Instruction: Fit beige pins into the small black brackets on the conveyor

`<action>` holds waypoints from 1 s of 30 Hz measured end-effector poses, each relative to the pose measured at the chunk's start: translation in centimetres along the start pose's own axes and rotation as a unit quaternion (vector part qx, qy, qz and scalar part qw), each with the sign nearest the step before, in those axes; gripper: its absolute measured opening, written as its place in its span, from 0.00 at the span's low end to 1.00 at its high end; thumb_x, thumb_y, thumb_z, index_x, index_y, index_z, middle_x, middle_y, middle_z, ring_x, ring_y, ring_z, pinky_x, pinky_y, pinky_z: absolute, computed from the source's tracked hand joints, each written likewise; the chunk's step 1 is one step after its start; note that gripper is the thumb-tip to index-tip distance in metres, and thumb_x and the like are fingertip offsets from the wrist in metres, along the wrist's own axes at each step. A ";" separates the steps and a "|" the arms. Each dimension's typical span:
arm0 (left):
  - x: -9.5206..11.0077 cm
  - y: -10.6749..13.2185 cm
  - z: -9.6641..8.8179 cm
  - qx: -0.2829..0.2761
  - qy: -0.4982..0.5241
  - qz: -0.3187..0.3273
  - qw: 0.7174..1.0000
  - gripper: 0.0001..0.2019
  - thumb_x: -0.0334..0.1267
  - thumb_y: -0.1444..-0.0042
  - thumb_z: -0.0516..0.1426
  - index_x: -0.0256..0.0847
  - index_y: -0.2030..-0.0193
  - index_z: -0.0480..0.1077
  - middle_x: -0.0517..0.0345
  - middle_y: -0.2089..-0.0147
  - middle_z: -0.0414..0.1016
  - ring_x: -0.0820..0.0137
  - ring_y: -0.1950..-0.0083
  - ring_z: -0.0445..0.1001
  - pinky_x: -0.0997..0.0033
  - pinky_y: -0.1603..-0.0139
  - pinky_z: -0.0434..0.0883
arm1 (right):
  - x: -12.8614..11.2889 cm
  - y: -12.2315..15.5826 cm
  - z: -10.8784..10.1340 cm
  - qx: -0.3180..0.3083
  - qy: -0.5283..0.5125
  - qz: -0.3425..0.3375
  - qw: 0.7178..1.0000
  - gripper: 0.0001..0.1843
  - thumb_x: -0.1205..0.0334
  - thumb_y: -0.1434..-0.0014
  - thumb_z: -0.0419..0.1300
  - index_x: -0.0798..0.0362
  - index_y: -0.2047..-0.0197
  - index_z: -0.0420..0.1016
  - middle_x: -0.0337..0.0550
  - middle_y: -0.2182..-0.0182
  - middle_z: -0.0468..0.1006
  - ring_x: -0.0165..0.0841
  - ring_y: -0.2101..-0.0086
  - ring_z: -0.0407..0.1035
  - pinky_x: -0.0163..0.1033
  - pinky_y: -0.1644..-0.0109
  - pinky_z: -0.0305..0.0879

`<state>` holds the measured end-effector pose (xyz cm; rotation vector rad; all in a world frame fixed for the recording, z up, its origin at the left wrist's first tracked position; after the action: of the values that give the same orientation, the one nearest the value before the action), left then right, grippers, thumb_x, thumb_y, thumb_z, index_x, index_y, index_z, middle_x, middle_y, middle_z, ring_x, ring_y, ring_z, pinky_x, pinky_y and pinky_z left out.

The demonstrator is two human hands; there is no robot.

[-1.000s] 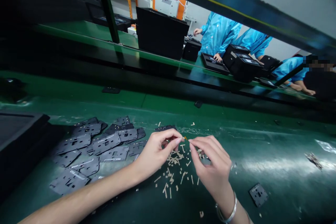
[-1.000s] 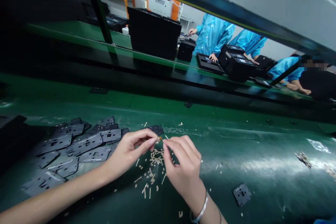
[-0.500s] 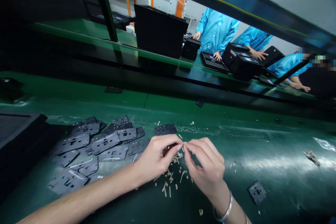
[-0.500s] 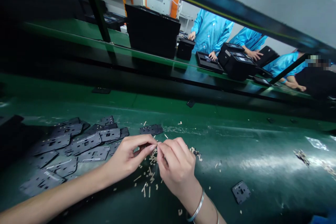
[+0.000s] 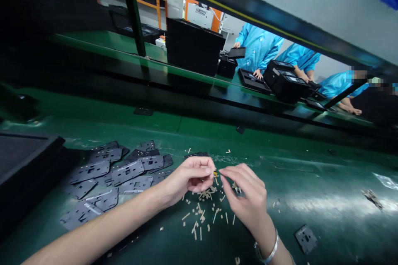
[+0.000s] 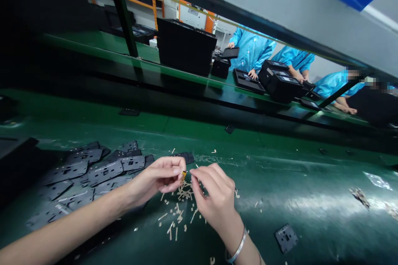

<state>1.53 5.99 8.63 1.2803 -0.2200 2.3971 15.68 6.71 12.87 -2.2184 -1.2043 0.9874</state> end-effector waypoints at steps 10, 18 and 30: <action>-1.3 0.1 0.5 -0.076 0.050 -0.081 0.993 0.06 0.34 0.48 0.54 0.36 0.72 0.62 0.63 0.83 0.62 0.81 0.85 0.52 0.80 0.85 0.45 | -1.4 0.2 0.0 0.032 0.007 -0.052 0.998 0.14 0.78 0.51 0.61 0.52 0.63 0.73 0.45 0.72 0.77 0.35 0.71 0.69 0.41 0.70 0.68; 4.5 -3.3 -9.1 0.166 -0.537 0.143 0.815 0.10 0.38 0.40 0.53 0.33 0.66 0.72 0.54 0.67 0.74 0.71 0.67 0.73 0.75 0.70 0.70 | -0.1 0.1 -1.1 0.033 -0.053 0.060 0.996 0.09 0.76 0.48 0.59 0.51 0.66 0.71 0.43 0.72 0.73 0.33 0.74 0.65 0.39 0.74 0.61; 11.8 -0.9 -23.3 0.315 -0.556 0.215 0.738 0.15 0.39 0.39 0.54 0.36 0.48 0.65 0.49 0.49 0.68 0.63 0.53 0.71 0.57 0.54 0.71 | 2.0 -0.1 -1.2 -0.009 -0.091 0.208 0.974 0.05 0.68 0.46 0.58 0.52 0.73 0.69 0.39 0.76 0.70 0.28 0.78 0.60 0.34 0.77 0.58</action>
<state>-21.50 17.73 5.12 3.1851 -0.0013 1.6518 17.29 8.39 12.99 -2.4972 -0.8313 1.3689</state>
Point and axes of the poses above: each hand's wrist, its own y-axis away from the middle knuckle, its own z-axis out of the palm, x = y × z, the point moved 4 cm from there along -y, towards the middle knuckle
